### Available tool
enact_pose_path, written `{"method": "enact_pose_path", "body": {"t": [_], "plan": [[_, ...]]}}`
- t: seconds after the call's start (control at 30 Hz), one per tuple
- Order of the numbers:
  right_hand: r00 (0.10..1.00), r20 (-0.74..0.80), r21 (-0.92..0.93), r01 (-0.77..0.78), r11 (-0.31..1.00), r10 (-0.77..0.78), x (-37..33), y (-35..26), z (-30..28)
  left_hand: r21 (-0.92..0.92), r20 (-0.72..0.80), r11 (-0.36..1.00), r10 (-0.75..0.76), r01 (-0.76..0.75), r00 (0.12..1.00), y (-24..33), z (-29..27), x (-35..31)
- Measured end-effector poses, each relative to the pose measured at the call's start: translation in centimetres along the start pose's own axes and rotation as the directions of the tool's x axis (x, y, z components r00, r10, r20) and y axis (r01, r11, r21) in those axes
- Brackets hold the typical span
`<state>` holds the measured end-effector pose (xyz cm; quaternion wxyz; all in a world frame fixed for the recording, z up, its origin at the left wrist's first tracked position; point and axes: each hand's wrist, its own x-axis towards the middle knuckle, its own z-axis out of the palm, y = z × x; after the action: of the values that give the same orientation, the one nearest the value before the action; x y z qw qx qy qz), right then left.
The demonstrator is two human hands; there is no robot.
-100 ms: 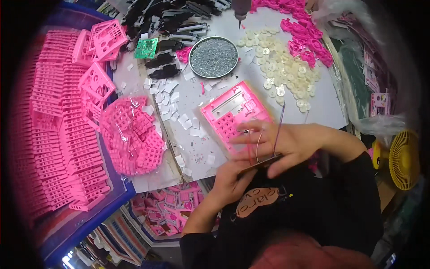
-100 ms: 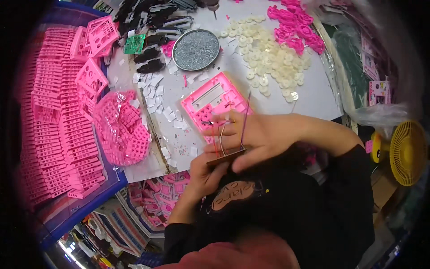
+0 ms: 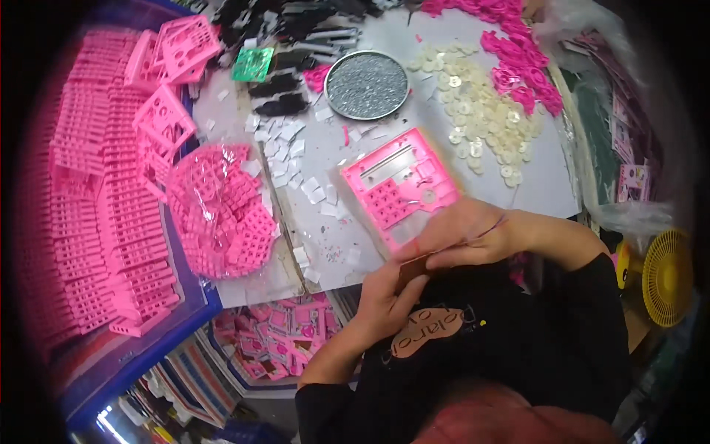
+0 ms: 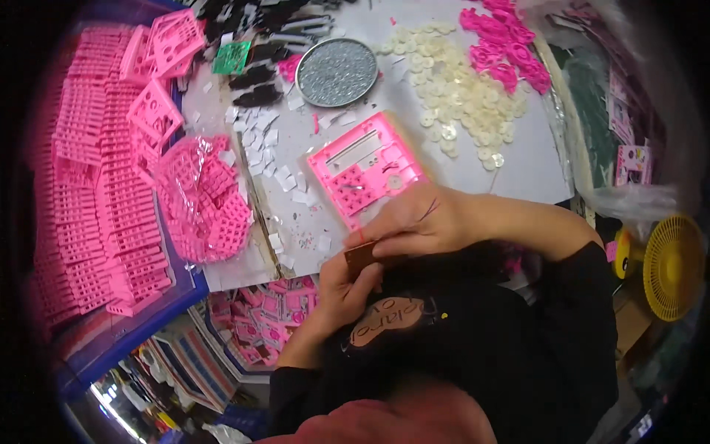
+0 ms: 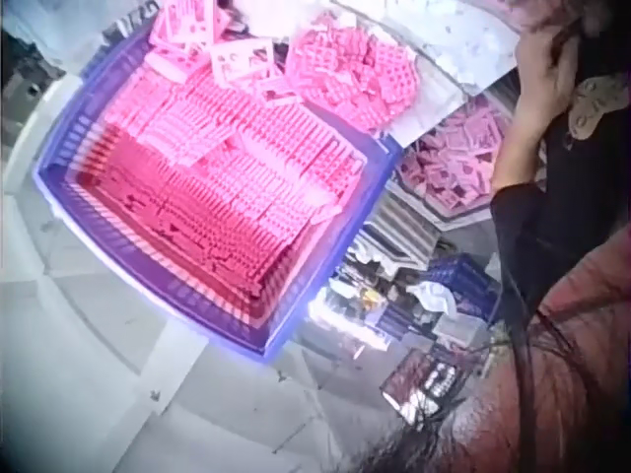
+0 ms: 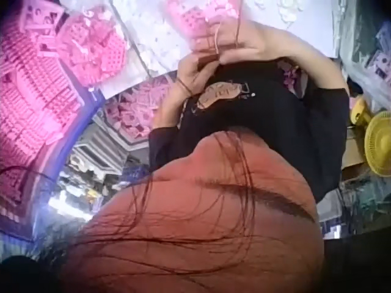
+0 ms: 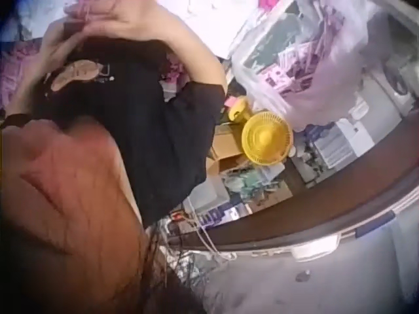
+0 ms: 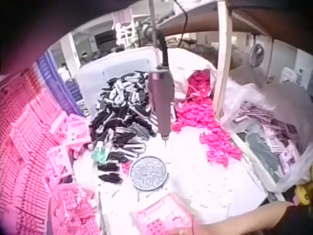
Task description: Assembling an electronic toy device by installing components and a circuit board into a pink plastic housing.
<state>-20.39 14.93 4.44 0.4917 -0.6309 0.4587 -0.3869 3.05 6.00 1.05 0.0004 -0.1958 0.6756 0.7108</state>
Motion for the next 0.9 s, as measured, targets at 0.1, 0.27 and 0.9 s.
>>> {"method": "enact_pose_path", "body": {"t": [0.1,0.27,0.9], "plan": [[0.988,-0.157,-0.078,0.001,0.997,-0.013,0.4,1.3,0.5,-0.318,0.001,0.938,-0.149,0.142,0.989,-0.3,0.9,-0.6],[0.963,-0.189,-0.117,-0.216,0.969,0.192,2.9,3.8,-2.6,-0.596,0.032,0.787,-0.175,0.16,0.984,-1.3,0.7,-1.2],[0.98,-0.105,-0.251,-0.191,0.949,0.169,6.8,6.4,-3.8,0.44,-0.341,0.897,0.121,0.044,0.932,-0.4,-4.4,-0.6]]}}
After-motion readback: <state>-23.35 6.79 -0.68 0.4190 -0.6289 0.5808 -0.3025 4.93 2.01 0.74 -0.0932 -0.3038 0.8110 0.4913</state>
